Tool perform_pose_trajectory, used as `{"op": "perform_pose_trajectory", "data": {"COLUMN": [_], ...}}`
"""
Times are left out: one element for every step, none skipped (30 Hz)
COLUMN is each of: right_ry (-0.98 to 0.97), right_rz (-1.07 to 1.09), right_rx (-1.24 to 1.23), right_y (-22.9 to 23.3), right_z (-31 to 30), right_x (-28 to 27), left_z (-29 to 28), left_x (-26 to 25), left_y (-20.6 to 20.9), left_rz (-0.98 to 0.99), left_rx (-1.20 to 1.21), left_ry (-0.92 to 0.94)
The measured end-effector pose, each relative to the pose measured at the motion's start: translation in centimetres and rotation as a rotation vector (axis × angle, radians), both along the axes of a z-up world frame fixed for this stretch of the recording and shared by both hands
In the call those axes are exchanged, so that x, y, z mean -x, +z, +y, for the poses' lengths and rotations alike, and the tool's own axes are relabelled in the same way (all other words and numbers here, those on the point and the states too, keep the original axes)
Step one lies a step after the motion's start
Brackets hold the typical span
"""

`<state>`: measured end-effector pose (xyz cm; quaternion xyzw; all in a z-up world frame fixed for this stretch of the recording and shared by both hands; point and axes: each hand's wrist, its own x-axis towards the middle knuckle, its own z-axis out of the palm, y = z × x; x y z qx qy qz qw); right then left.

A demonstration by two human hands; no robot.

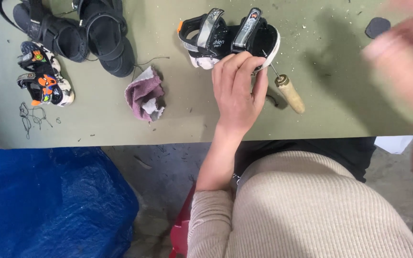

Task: Hand-sewing a black sandal using a sewing awl and thread at a repair bench.

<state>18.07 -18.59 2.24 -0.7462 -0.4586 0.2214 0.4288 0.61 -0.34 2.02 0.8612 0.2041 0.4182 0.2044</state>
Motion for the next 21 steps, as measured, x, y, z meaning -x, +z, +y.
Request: {"op": "perform_pose_trajectory", "data": {"right_ry": [-0.003,-0.007,0.138,0.285,0.282,0.243,0.204,0.200,0.159,0.119,0.116,0.095,0.074,0.073,0.091,0.108,0.107,0.061,0.015,0.015,0.000], "right_rz": [0.012,0.014,-0.050,-0.114,-0.112,-0.011,0.090,0.091,0.147,0.202,0.202,0.246,0.289,0.288,0.403,0.517,0.516,0.381,0.245,0.246,0.147], "right_rx": [0.004,0.006,-0.038,-0.082,-0.082,-0.027,0.027,0.027,0.039,0.052,0.052,0.054,0.056,0.054,-0.020,-0.094,-0.094,-0.040,0.013,0.015,0.071], "right_y": [2.0,1.6,1.3,1.0,1.5,1.9,2.3,1.8,1.4,1.0,1.2,1.4,1.6,1.6,1.6,1.6,1.6,1.5,1.4,1.1,0.8], "right_z": [3.2,3.7,4.2,4.7,4.9,5.1,5.3,5.3,5.2,5.1,5.2,5.2,5.2,5.2,5.3,5.3,5.2,5.1,5.0,4.9,4.7], "right_x": [2.9,3.9,4.9,5.9,6.6,7.2,7.9,8.2,8.5,8.8,8.9,9.0,9.1,9.1,9.2,9.2,9.2,9.2,9.2,9.3,9.4], "left_z": [-0.2,-0.4,-0.6,-0.8,-0.9,-1.0,-1.0,-1.0,-1.0,-0.9,-0.8,-0.8,-0.8,-0.8,-0.8,-0.9,-0.9,-0.9,-1.0,-0.9,-0.9], "left_x": [0.2,0.2,0.2,0.2,0.2,0.2,0.2,0.2,0.3,0.3,0.3,0.3,0.3,0.2,0.2,0.2,0.1,0.1,0.0,0.1,0.1], "left_y": [0.4,0.5,0.7,0.9,0.9,1.0,1.0,1.0,1.0,1.0,0.9,0.9,0.9,0.9,0.9,0.9,1.0,1.1,1.2,1.3,1.4], "left_rz": [0.093,0.096,0.082,0.068,0.070,0.062,0.054,0.055,0.028,0.000,0.000,0.005,0.010,0.009,0.009,0.008,0.006,0.026,0.046,0.047,0.070], "left_rx": [0.050,0.052,0.062,0.072,0.072,0.068,0.064,0.065,0.063,0.061,0.061,0.065,0.068,0.067,0.069,0.073,0.073,0.078,0.083,0.085,0.098], "left_ry": [0.000,-0.005,-0.033,-0.060,-0.063,-0.075,-0.087,-0.090,-0.091,-0.091,-0.094,-0.093,-0.092,-0.093,-0.098,-0.103,-0.104,-0.103,-0.103,-0.103,-0.121]}}
